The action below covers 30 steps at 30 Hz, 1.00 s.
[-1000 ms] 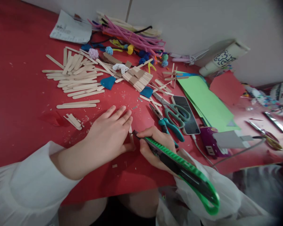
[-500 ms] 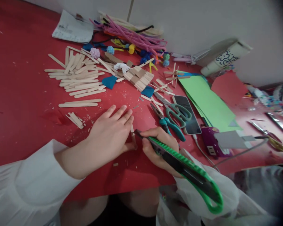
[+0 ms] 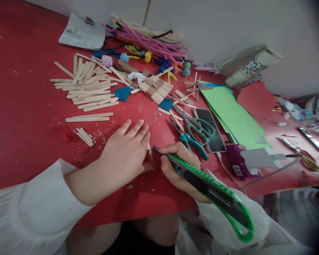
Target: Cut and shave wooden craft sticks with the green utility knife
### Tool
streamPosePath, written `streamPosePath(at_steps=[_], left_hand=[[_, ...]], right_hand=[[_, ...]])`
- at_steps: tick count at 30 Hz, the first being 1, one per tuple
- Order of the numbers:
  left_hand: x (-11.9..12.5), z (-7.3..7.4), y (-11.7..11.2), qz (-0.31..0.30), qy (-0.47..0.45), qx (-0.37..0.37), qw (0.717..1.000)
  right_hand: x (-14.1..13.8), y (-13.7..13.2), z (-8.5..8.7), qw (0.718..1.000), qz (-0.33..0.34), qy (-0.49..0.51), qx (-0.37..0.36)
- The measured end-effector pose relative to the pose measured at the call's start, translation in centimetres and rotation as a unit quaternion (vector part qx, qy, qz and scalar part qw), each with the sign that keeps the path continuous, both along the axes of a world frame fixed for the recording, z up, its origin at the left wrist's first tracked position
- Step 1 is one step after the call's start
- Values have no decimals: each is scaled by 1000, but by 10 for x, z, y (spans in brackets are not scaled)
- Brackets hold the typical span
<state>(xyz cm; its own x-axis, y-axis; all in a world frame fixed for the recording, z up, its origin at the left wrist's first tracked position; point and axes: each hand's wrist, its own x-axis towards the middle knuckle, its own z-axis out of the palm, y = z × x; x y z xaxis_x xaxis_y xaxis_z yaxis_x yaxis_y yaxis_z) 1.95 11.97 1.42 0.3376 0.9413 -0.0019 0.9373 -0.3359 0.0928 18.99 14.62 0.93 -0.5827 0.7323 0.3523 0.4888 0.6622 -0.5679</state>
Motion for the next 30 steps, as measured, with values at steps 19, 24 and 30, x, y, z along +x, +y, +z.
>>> streamPosePath(at_steps=[19,24,30], left_hand=[[0,1,1,0,6,-13,1000],[-1,0,0,-3,9,-16,1000],[0,-1,0,-3,6,-9,1000]], right_hand=[[0,1,-3,1000,6,0,21],[-2,1,-4,999,19,12,44],[-4,0,-6,999,36,7,40]])
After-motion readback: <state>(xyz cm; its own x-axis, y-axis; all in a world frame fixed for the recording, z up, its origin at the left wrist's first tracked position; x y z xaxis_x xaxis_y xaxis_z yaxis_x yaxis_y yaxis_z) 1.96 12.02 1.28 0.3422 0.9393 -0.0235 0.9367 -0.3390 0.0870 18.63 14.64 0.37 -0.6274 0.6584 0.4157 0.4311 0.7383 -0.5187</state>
